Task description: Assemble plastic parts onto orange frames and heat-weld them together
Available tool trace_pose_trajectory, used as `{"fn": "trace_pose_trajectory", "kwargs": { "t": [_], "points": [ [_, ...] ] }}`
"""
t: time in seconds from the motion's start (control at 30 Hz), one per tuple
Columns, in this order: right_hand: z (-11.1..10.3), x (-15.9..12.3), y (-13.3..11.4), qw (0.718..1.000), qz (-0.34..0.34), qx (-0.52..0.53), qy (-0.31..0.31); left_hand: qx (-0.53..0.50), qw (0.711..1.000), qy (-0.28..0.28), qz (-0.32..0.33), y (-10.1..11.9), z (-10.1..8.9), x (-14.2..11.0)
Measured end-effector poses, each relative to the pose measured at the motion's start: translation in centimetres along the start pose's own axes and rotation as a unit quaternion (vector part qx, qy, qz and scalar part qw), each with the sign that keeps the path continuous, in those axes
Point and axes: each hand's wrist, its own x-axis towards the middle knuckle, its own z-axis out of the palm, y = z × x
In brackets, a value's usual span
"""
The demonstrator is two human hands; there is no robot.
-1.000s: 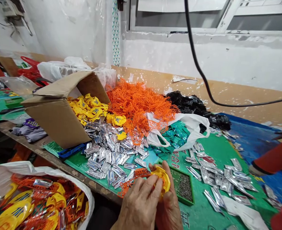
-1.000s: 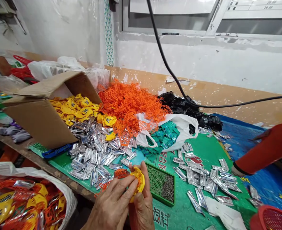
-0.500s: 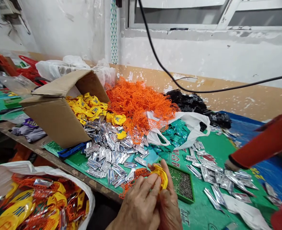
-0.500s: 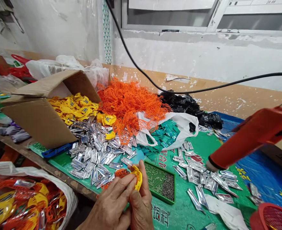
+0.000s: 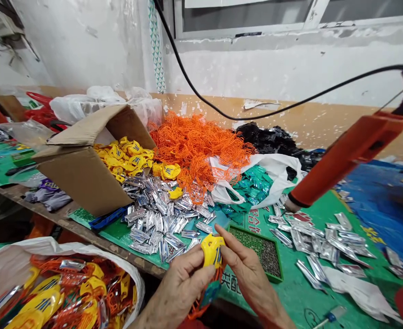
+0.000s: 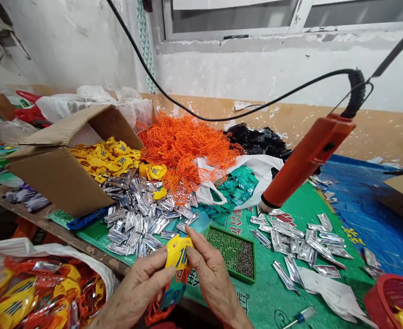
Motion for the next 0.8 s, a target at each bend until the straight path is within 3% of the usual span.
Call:
{"fn": "trace_pose_trajectory", "kwargs": {
  "t": [0.1,0.23,0.5,0.67,0.8],
  "points": [
    [0.0,0.2,-0.1,1.000,-0.010,-0.022,0.000,-0.168,0.980,-0.020,-0.106,-0.9,-0.2,0.0],
    [0.2,0.1,-0.3,0.999,-0.006,-0.034,0.003,-0.297,0.942,-0.001,-0.155,-2.0,-0.2,0.3],
    [0.3,-0.4,1.4,0.999,0.033,-0.020,-0.016,-0.348,0.907,0.051,-0.234,-3.5,-0.5,1.0],
    [0.3,-0.6,2.5,0.998,0.046,-0.023,-0.021,-0.330,0.907,0.042,-0.259,-4.1,-0.4,1.0],
    [0.6,-0.9,2.3,0.997,0.011,-0.074,-0.007,-0.314,0.918,0.031,-0.241,-4.2,-0.7,0.7]
  ]
}}
